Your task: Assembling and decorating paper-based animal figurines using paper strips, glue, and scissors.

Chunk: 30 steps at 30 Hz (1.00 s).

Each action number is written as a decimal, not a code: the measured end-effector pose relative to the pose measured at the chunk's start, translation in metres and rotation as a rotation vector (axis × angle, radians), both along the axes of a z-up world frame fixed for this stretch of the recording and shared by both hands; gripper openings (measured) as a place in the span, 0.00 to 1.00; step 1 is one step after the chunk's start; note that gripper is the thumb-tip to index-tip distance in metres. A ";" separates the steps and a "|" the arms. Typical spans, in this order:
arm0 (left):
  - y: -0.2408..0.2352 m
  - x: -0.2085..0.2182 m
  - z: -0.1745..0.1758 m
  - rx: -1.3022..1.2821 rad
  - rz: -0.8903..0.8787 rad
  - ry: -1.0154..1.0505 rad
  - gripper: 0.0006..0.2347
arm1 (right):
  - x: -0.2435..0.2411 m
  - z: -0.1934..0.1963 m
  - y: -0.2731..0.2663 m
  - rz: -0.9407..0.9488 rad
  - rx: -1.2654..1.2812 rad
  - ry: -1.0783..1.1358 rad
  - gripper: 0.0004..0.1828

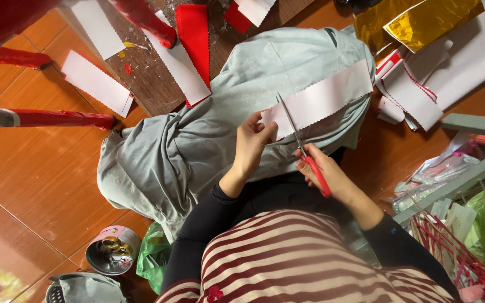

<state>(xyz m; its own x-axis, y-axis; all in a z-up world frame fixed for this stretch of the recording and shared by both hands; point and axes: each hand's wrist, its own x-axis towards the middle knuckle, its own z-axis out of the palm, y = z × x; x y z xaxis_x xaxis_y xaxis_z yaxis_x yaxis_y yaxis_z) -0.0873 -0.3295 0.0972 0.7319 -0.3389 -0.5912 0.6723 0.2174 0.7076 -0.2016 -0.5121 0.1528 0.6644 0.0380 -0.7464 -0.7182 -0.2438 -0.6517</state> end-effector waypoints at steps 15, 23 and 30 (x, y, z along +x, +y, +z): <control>0.035 -0.002 -0.080 0.045 -0.162 -0.074 0.10 | 0.008 0.028 -0.005 0.115 -0.334 -0.338 0.21; 0.078 -0.024 -0.043 -0.192 -0.852 -0.095 0.08 | 0.096 0.053 -0.014 0.292 -1.034 -0.838 0.33; 0.118 -0.027 -0.033 0.034 -0.902 -0.345 0.09 | 0.112 -0.013 -0.031 0.478 -1.113 -0.780 0.25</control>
<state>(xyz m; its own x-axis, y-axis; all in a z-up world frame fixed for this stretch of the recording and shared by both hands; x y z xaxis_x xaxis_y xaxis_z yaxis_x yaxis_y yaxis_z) -0.1143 -0.2116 0.0639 0.3397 -0.8452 -0.4126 0.3306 -0.3034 0.8937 -0.0892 -0.5434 0.1398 0.9998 0.0202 0.0044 0.0206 -0.9888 -0.1476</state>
